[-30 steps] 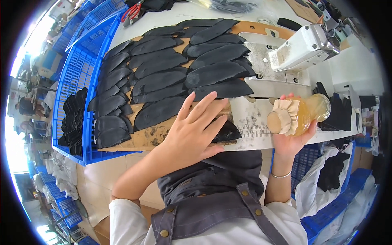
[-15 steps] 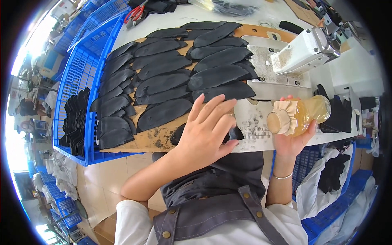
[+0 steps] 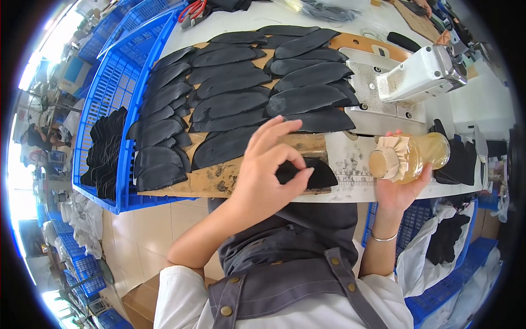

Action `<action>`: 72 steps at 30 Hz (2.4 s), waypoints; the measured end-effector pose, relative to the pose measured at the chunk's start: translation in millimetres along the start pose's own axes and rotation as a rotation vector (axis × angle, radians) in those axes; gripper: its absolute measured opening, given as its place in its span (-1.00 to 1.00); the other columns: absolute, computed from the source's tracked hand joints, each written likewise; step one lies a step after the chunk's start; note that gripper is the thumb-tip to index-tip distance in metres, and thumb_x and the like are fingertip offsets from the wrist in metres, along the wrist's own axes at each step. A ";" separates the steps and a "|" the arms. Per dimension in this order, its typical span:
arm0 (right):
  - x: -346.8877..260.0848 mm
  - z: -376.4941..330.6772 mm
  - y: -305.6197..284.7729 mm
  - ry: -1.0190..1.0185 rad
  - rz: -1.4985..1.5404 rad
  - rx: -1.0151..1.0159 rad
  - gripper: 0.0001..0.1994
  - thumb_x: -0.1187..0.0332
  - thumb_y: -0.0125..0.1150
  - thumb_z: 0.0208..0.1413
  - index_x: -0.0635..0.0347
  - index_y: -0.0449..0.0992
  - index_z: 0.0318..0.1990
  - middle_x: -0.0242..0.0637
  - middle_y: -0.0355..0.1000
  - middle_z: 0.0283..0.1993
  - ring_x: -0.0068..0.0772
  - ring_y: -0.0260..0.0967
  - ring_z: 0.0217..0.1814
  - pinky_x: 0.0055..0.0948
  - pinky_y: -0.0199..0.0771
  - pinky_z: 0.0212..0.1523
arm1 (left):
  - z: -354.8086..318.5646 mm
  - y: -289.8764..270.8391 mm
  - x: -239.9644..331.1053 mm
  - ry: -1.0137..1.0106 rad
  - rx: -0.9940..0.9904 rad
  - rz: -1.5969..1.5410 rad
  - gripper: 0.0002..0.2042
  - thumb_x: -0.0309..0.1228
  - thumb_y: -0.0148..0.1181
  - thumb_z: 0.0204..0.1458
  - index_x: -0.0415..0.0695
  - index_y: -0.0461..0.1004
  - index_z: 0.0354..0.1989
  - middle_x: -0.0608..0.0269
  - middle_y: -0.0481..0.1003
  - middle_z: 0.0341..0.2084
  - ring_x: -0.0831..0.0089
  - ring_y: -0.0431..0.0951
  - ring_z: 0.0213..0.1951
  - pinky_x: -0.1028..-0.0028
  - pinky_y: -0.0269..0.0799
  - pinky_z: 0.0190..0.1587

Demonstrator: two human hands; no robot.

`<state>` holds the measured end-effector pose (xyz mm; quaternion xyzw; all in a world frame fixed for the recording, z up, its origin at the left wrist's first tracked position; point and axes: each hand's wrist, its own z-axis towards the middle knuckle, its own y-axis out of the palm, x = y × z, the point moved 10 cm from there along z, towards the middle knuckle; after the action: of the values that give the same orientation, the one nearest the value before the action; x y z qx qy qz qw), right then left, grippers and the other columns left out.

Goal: Apply adhesive to the edges of leather or synthetic shoe upper components using a squeeze bottle and spreader.

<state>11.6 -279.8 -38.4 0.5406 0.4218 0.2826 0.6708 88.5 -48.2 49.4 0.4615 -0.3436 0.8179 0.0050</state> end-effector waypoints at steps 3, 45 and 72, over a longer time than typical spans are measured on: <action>0.5 0.0 -3.6 -0.021 -0.024 0.052 -0.35 -0.04 0.03 0.05 0.23 0.16 0.18 0.00 0.10 0.23 0.03 -0.04 0.31 -0.04 -0.12 0.32 | -6.4 -39.8 -8.0 -0.052 0.106 -0.077 -0.86 -0.55 0.29 -0.26 -0.15 0.41 -0.55 0.09 0.37 0.01 0.09 0.24 0.15 0.24 0.12 0.15; 1.5 -0.3 -4.6 0.062 -0.033 -0.014 -0.39 0.02 0.04 0.07 0.17 0.15 0.19 -0.12 0.10 0.24 -0.08 -0.02 0.32 -0.12 -0.08 0.33 | 115.9 -110.7 -98.0 -0.004 0.282 0.512 -0.88 -0.34 0.29 -0.28 -0.10 0.56 -0.60 0.07 0.42 -0.09 0.14 0.34 0.00 0.29 0.19 0.06; 2.1 0.9 -5.3 0.081 -0.019 -0.032 -0.41 0.04 0.06 0.08 0.17 0.16 0.19 -0.06 0.07 0.26 -0.03 -0.08 0.35 -0.08 -0.20 0.36 | 105.7 -97.3 -28.1 0.391 0.066 1.516 -0.50 -0.37 0.32 -0.28 -0.02 0.35 -0.05 0.25 0.29 0.04 0.31 0.23 0.14 0.19 0.05 0.20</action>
<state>13.0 -279.9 -44.0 0.5141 0.4491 0.3045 0.6644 215.7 -25.1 118.0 -0.0517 -0.5334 0.6744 -0.5080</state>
